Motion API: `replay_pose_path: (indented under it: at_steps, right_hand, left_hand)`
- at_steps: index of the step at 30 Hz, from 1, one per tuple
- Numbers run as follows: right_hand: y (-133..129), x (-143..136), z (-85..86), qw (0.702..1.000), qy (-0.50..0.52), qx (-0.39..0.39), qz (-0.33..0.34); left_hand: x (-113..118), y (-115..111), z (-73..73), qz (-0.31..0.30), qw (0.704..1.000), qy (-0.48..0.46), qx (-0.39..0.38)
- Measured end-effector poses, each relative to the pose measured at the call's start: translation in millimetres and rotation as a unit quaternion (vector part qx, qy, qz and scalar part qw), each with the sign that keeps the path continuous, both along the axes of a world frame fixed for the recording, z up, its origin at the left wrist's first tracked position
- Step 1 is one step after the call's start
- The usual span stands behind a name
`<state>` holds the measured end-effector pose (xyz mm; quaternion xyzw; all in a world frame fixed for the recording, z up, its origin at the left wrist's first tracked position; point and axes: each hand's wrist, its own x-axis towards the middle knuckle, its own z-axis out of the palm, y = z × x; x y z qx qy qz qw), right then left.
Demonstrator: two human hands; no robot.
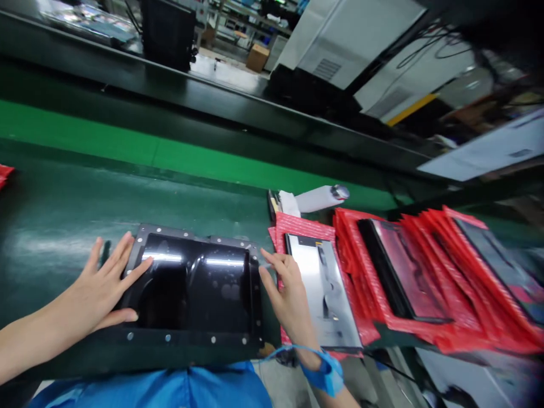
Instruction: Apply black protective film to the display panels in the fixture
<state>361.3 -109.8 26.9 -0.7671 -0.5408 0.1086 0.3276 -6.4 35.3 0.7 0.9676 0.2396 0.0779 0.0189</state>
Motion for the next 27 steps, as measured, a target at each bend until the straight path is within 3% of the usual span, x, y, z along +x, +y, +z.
replay_pose_path:
  at_steps: [5, 12, 20, 27]
  right_hand:
    - [1.4, 14.6, 0.6, 0.995, -0.006, -0.023, 0.099]
    - [-2.5, 11.2, -5.1, 0.969, -0.150, -0.070, 0.181]
    - [-9.2, -6.2, -28.7, 0.972, -0.150, -0.077, 0.163]
    - [-6.1, -7.0, -28.0, 0.976, -0.121, -0.021, 0.182]
  left_hand:
    - [11.9, 0.6, 6.3, 0.031, 0.999, -0.005, 0.027]
    - [42.8, 5.9, 11.8, 0.105, 0.994, -0.025, 0.008]
    - [43.1, 7.0, 0.8, 0.097, 0.994, -0.037, -0.024]
    - [43.0, 2.7, 10.0, 0.119, 0.993, -0.027, -0.011]
